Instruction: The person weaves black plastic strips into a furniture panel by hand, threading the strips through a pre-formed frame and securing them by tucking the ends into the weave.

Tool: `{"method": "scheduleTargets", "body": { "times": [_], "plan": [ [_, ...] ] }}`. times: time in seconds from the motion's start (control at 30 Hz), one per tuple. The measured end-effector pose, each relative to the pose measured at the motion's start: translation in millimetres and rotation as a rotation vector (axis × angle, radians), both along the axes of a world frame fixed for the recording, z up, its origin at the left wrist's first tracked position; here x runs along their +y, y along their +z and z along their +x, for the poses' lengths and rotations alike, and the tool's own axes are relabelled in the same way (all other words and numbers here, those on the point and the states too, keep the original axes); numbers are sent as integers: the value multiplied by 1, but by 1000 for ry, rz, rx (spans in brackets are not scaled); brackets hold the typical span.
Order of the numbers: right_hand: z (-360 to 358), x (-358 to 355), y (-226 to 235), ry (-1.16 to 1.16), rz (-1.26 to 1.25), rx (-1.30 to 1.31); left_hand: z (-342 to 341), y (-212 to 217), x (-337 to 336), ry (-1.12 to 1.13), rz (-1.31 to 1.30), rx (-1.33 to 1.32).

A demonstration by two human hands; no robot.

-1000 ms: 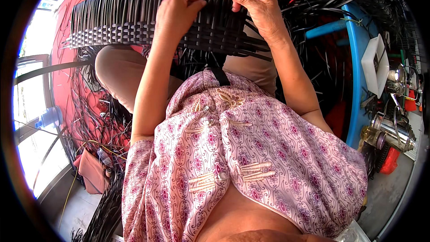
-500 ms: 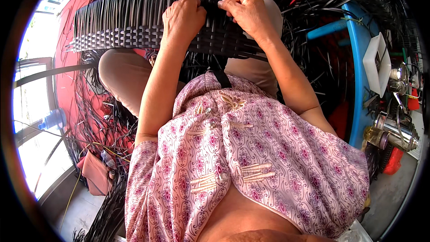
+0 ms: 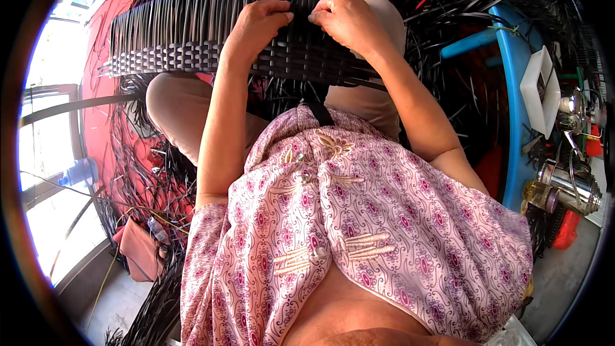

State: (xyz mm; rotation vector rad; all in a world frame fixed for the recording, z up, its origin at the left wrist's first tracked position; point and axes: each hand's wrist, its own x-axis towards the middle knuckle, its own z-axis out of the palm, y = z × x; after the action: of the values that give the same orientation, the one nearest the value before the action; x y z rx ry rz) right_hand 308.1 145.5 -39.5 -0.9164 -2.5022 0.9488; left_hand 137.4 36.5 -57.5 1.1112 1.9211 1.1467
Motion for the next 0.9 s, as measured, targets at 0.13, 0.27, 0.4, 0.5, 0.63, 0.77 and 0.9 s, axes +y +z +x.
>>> {"method": "scheduleTargets", "body": {
  "times": [0.13,0.27,0.4,0.5,0.63,0.77,0.9],
  "plan": [
    [-5,-2,-1,5,78,19,-1,10,-1,-57,-65,115],
    [-12,-13,-4,11,194,44,-2,21,-7,-47,-91,273],
    [-16,-27,-1,-46,407,184,-27,17,-19,77,-44,195],
    [-21,-22,4,-56,522,361,-32,43,-37,137,20,167],
    [-41,-18,25,184,281,586,-31,73,-43,143,219,232],
    [-58,-13,27,427,-297,570,-30,91,-44,103,217,317],
    [-53,-8,16,291,-473,615,-40,62,-34,224,323,-96]
  ]
}}
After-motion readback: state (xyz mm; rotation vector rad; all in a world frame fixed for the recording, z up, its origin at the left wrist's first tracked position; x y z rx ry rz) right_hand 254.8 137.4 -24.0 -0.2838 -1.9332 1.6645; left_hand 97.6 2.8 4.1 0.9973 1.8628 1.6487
